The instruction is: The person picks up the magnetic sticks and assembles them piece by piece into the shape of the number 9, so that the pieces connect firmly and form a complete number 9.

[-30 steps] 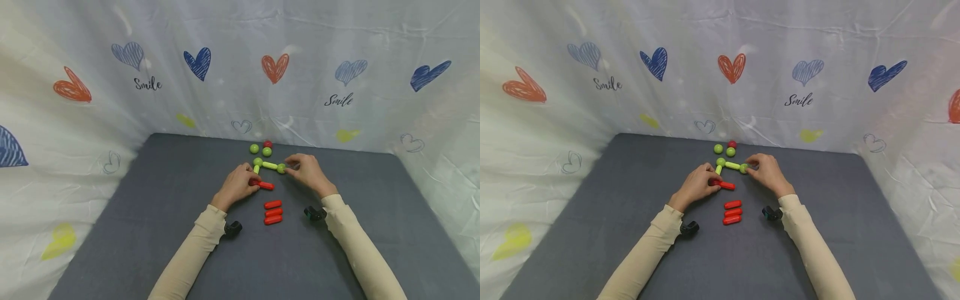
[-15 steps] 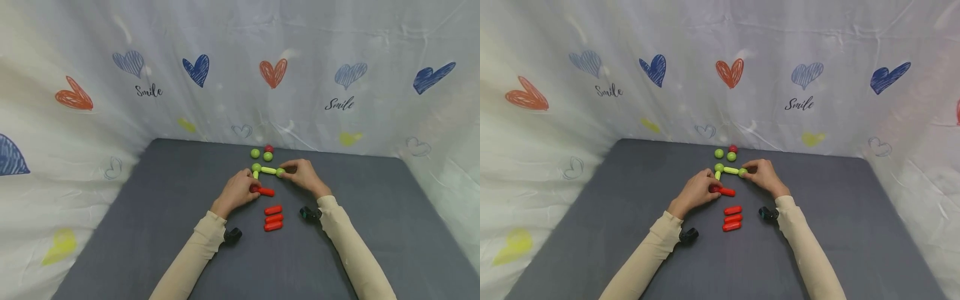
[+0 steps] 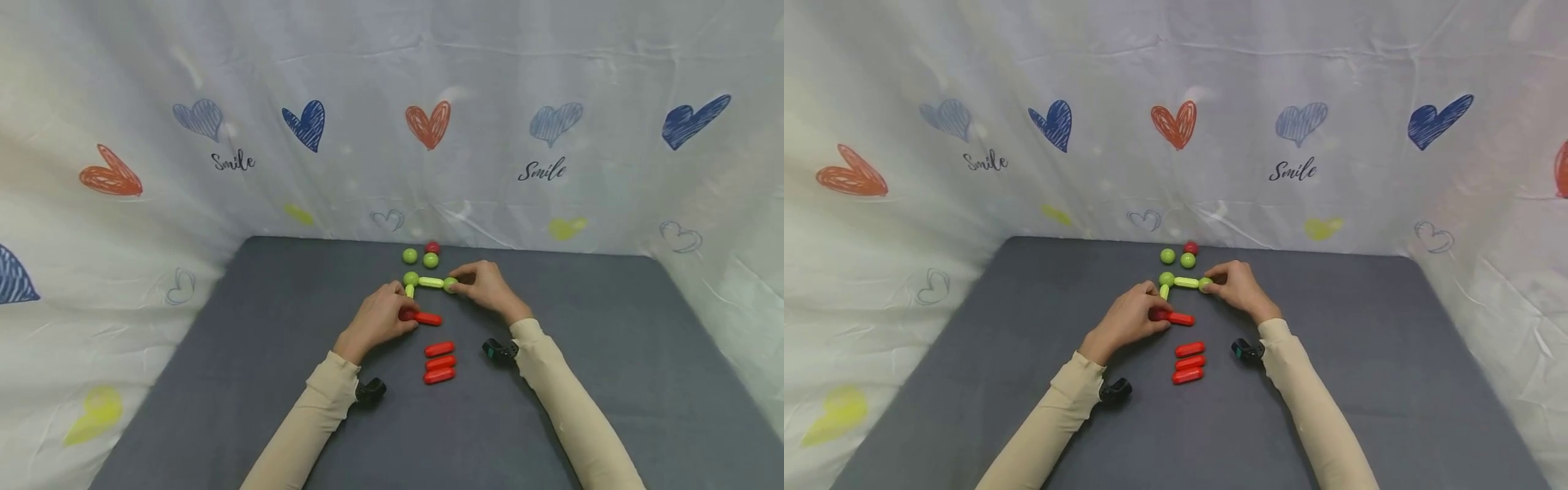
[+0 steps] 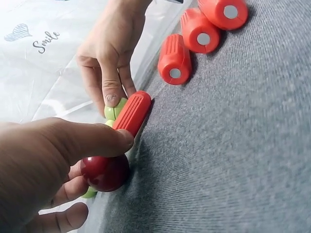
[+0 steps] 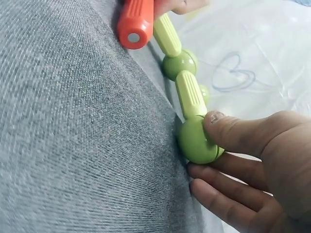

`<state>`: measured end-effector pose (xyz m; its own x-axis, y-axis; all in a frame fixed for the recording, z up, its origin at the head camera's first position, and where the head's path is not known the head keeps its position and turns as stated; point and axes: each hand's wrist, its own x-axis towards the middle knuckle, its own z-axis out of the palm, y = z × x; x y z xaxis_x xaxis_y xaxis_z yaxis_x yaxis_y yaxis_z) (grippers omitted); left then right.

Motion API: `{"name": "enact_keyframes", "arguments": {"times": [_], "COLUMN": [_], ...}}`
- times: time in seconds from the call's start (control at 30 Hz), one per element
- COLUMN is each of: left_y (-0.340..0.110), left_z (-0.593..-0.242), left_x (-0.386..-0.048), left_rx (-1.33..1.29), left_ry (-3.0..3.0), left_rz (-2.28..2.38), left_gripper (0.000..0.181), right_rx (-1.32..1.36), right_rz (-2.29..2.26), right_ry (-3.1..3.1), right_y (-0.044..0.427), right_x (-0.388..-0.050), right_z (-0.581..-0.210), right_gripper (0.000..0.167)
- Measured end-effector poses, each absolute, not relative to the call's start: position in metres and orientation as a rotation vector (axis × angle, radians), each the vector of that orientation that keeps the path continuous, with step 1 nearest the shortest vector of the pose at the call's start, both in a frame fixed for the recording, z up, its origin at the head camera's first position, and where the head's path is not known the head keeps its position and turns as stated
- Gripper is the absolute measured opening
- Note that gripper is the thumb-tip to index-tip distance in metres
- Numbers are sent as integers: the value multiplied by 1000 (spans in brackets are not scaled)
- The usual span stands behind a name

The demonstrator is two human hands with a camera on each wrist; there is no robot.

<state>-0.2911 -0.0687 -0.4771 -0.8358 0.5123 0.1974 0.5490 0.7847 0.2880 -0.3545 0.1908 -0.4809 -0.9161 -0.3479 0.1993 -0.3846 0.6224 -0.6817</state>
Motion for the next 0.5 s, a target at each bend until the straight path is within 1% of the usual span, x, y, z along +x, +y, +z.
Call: {"name": "enact_keyframes", "arguments": {"times": [0.5], "left_y": [-69], "left_z": [-475], "left_x": [-291], "left_rx": [-879], "left_ry": [-2866], "left_rz": [-458], "left_gripper": [19], "right_rx": [634], "right_rz": [1178], "right_ry": [-2781], "right_y": [192], "right_x": [-355], "right_z": [-484], "right_gripper": [28]}}
